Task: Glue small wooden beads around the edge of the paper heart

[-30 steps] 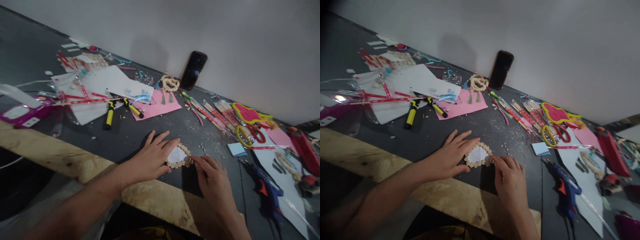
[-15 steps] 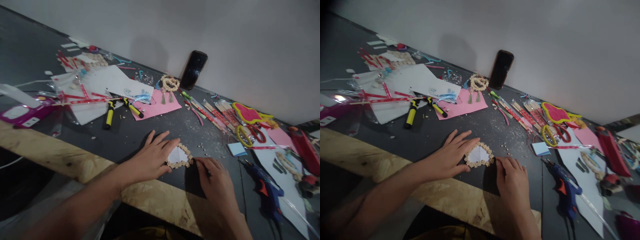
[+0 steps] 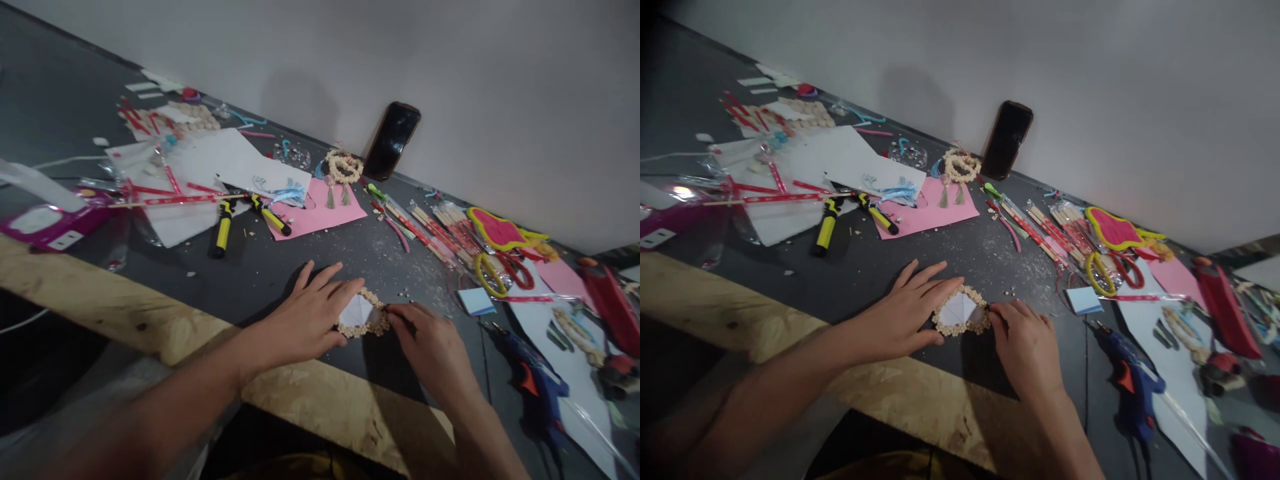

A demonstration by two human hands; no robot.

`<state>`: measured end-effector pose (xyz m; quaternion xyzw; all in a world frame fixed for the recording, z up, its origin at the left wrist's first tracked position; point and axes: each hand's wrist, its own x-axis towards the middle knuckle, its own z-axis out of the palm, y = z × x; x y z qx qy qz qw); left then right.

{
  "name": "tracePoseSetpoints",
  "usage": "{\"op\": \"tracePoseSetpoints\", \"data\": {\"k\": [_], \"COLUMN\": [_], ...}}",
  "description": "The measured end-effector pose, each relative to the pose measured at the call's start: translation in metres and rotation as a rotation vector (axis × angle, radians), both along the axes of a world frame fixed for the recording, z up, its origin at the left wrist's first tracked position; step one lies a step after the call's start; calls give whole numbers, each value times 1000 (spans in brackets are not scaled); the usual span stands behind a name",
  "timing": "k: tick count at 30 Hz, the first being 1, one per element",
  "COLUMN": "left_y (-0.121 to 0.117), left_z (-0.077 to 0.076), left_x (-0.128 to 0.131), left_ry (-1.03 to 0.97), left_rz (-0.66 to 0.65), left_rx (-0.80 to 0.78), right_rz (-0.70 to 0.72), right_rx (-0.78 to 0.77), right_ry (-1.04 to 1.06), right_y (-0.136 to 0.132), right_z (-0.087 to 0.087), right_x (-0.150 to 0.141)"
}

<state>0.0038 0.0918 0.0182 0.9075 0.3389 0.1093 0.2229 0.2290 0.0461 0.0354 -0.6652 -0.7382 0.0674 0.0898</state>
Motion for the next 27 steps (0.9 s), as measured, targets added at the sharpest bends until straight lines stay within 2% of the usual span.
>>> {"op": "tracePoseSetpoints", "data": {"k": [5,16,22,27], "left_y": [-1,0,0,0], "left_z": [1,1,2,2], "left_x": [-1,0,0,0], "left_ry": [-3,-5,0,8], "left_rz": [-1,-3,0,-5], "left_rx": [-7,-21,-27,-16], "right_rz": [-5,-74,-70,-50], "right_rx": [-49,-40,-77,-50], "right_ry": [15,-4,-22,-13], "right_y": [1,2,3,2], "right_z": [-1,-5,-4,-4], "right_x": [-1,-2,-2,-3]}}
